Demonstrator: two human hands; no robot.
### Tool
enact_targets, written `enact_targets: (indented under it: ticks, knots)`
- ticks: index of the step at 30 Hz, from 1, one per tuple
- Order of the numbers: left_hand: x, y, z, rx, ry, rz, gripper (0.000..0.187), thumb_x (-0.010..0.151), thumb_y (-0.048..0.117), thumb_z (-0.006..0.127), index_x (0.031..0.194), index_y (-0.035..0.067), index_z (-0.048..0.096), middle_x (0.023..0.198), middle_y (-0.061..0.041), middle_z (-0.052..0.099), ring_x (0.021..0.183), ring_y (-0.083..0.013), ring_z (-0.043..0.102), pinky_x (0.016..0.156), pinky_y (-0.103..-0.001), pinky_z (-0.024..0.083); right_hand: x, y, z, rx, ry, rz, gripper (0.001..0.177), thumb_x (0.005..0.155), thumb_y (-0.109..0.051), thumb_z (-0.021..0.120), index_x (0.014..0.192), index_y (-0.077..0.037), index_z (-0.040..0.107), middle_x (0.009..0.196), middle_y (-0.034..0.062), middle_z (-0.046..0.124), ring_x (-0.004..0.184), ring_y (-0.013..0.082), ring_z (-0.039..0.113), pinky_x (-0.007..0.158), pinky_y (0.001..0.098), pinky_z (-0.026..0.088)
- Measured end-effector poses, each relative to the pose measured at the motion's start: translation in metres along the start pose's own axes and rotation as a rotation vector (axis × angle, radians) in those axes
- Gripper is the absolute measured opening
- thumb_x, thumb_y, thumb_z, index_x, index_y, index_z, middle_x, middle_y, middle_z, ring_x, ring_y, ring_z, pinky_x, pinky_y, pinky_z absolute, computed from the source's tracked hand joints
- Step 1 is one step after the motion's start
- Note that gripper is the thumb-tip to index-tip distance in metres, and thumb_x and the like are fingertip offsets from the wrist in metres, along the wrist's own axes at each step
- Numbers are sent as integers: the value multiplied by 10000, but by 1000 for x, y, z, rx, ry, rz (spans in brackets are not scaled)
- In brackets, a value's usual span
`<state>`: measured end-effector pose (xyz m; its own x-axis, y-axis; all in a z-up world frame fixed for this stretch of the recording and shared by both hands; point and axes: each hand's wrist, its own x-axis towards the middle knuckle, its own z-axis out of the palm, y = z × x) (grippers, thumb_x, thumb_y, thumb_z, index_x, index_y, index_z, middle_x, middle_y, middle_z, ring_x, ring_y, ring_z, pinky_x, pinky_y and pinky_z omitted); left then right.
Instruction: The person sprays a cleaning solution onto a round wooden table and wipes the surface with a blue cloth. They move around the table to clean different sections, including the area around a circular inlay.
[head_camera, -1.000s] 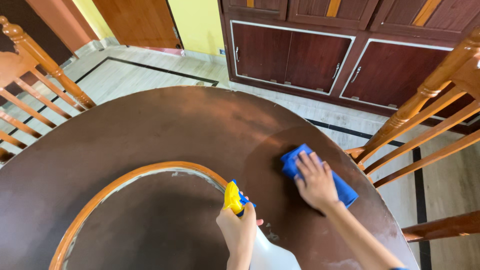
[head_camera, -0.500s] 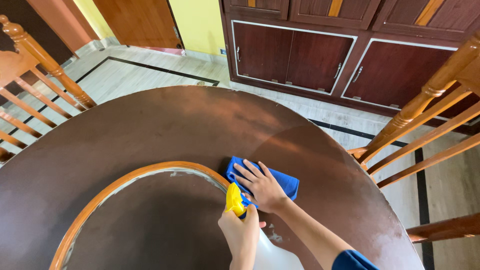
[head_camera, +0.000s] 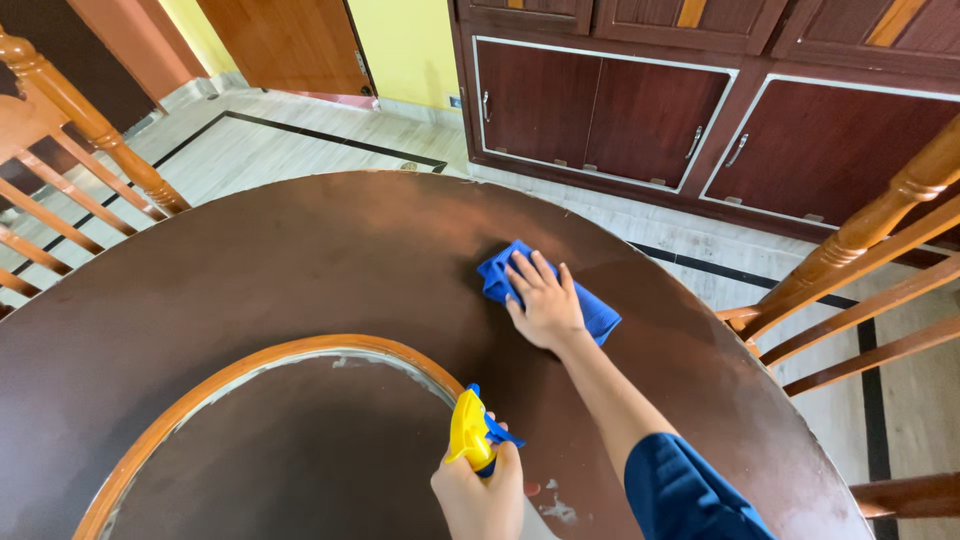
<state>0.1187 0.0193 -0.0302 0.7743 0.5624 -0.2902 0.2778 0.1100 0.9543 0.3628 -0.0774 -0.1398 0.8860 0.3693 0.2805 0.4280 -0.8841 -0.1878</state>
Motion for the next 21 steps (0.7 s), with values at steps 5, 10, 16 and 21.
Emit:
enact_targets:
  ticks: [5,10,16,21]
  knots:
    - [4,-2,-1,55,-14,-92,442,802,-10,657,1242,4,694,938,-127,775,708,-206,786,509,-365,612,26,41,14,-18,-25,135,576,982,-424,471,1517,-212,458,1654,-8,300,1541,243,200,1217,575,146]
    - [7,-4,-3,76,-22,-115,470,804,-10,658,1271,36,679,935,-117,775,727,-205,815,528,-358,620,32,82,20,-76,-12,248,621,979,-451,443,1557,-227,406,1673,11,271,1551,244,180,1215,577,129]
    - [5,-8,1,23,33,-127,460,793,-11,667,1249,41,703,910,-116,784,704,-193,802,517,-355,615,7,135,6,-111,-63,453,653,972,-474,403,1580,-245,341,1695,-12,197,1562,221,133,1213,594,107]
    - [6,-18,-2,-88,35,-104,466,787,6,636,1246,36,707,889,-109,784,642,-199,788,480,-357,607,-24,139,-3,-116,-62,497,636,984,-465,399,1575,-234,360,1699,-4,199,1567,249,129,1201,598,145]
